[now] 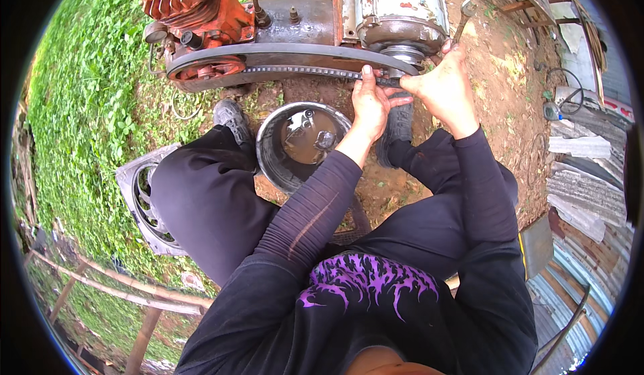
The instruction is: The person removes a belt from a motor assembly, dips the belt into a bucket of liquid, and then uses a wrench to loosen a bolt on the motor housing.
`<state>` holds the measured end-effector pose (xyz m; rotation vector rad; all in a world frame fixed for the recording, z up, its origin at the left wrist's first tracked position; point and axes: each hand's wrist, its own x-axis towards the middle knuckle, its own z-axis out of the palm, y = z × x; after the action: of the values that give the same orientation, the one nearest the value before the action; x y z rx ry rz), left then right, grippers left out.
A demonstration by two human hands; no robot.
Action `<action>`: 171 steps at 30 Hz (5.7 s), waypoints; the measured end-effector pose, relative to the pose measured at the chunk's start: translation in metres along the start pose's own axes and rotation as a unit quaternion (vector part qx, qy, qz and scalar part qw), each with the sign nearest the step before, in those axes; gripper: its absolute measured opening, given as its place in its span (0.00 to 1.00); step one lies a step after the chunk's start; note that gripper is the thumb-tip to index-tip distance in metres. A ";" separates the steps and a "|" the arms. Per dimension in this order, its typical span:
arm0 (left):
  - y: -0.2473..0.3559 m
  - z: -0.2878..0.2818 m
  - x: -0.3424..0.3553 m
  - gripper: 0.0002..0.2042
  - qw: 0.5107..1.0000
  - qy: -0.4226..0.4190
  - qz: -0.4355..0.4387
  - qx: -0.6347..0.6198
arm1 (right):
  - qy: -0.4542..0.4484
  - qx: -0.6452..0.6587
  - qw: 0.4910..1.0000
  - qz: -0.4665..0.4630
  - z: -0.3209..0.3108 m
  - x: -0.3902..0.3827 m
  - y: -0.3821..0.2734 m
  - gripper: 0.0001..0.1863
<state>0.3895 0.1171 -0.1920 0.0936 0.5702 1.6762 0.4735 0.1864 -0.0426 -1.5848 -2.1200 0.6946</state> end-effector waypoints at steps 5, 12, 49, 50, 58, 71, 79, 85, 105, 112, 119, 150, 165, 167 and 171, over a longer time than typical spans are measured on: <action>-0.014 0.012 -0.001 0.27 0.996 0.068 0.045 0.042 | -0.002 0.027 0.999 -0.044 -0.001 0.003 0.035 0.49; -0.040 0.036 -0.011 0.26 0.992 0.085 0.087 0.015 | -0.056 0.014 0.996 -0.068 -0.019 0.004 0.025 0.53; -0.035 0.115 -0.020 0.15 0.967 0.249 0.018 -0.055 | -0.166 0.074 0.977 -0.114 -0.055 0.040 0.026 0.20; -0.035 0.113 -0.019 0.16 0.964 0.257 0.014 -0.063 | -0.176 0.111 0.972 -0.113 -0.052 0.035 0.019 0.20; -0.035 0.107 -0.023 0.19 0.978 0.201 0.037 -0.043 | -0.202 0.051 0.955 -0.210 -0.030 0.019 0.006 0.17; -0.003 0.025 -0.011 0.21 0.960 0.226 0.103 0.125 | -0.063 -0.031 0.990 -0.125 0.001 -0.003 0.013 0.20; -0.004 0.031 -0.016 0.17 0.956 0.228 0.100 0.158 | 0.101 -0.116 0.980 -0.126 -0.004 -0.006 -0.001 0.38; -0.006 0.039 -0.016 0.18 0.963 0.219 0.091 0.127 | 0.014 -0.037 0.995 -0.089 -0.008 0.006 -0.003 0.42; -0.008 0.038 -0.014 0.24 0.977 0.186 0.081 0.063 | 0.051 -0.081 0.993 -0.075 -0.007 0.008 0.002 0.42; 0.000 0.046 -0.020 0.25 0.975 0.194 0.051 0.094 | 0.024 -0.015 0.997 -0.071 -0.013 0.009 0.012 0.40; 0.017 0.029 -0.046 0.18 0.706 0.236 0.261 0.614 | -0.011 -0.026 0.995 -0.092 -0.014 0.009 0.007 0.51; 0.155 0.117 0.009 0.15 0.601 -0.300 -0.013 0.740 | 0.015 0.729 0.608 0.315 0.073 -0.137 -0.055 0.10; 0.159 0.131 -0.013 0.18 0.512 -0.265 0.031 0.817 | 0.091 0.781 0.521 0.333 0.078 -0.102 -0.099 0.11; 0.162 0.132 -0.018 0.19 0.531 -0.238 0.024 0.813 | 0.098 0.803 0.492 0.322 0.077 -0.099 -0.098 0.10; 0.177 0.121 -0.027 0.18 0.508 -0.183 -0.005 0.842 | 0.083 0.806 0.465 0.357 0.063 -0.103 -0.084 0.08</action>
<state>0.2796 0.1156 -0.0058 1.7885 1.6367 0.3963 0.4009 0.0584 -0.0446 -0.9399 0.1603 1.7987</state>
